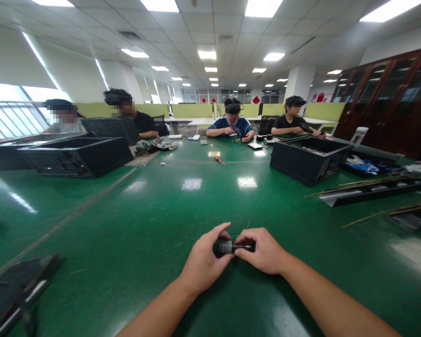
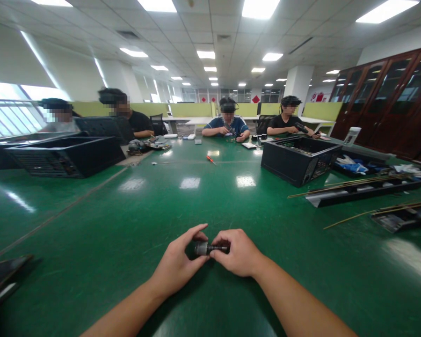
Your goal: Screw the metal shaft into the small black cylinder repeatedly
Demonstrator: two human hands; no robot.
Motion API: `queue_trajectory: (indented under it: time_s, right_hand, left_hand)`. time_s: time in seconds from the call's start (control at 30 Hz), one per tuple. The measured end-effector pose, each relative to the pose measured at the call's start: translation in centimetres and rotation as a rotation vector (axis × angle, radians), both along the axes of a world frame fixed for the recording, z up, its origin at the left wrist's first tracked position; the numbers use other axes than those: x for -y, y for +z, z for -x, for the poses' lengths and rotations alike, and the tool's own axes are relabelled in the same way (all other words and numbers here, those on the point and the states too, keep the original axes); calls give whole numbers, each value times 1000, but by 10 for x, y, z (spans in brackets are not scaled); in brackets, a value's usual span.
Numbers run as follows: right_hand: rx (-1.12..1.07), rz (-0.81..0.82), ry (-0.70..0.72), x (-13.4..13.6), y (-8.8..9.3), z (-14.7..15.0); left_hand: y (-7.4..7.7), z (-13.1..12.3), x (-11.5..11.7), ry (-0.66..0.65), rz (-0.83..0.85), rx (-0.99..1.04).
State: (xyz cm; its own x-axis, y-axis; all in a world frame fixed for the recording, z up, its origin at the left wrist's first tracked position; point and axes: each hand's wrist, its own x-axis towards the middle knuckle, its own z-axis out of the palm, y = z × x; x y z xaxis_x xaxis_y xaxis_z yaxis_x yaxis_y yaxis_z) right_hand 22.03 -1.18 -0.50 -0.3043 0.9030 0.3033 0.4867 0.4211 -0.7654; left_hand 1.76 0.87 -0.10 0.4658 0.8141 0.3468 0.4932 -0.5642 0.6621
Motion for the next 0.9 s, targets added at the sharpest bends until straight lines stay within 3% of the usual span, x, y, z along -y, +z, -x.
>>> queue_trajectory:
  time_s: [0.43, 0.9]
  right_hand:
    - [35, -74, -24, 0, -2, -2]
    - [23, -41, -30, 2, 0, -3]
  left_hand:
    - [0, 1, 0, 15, 31, -8]
    - [0, 2, -2, 19, -2, 20]
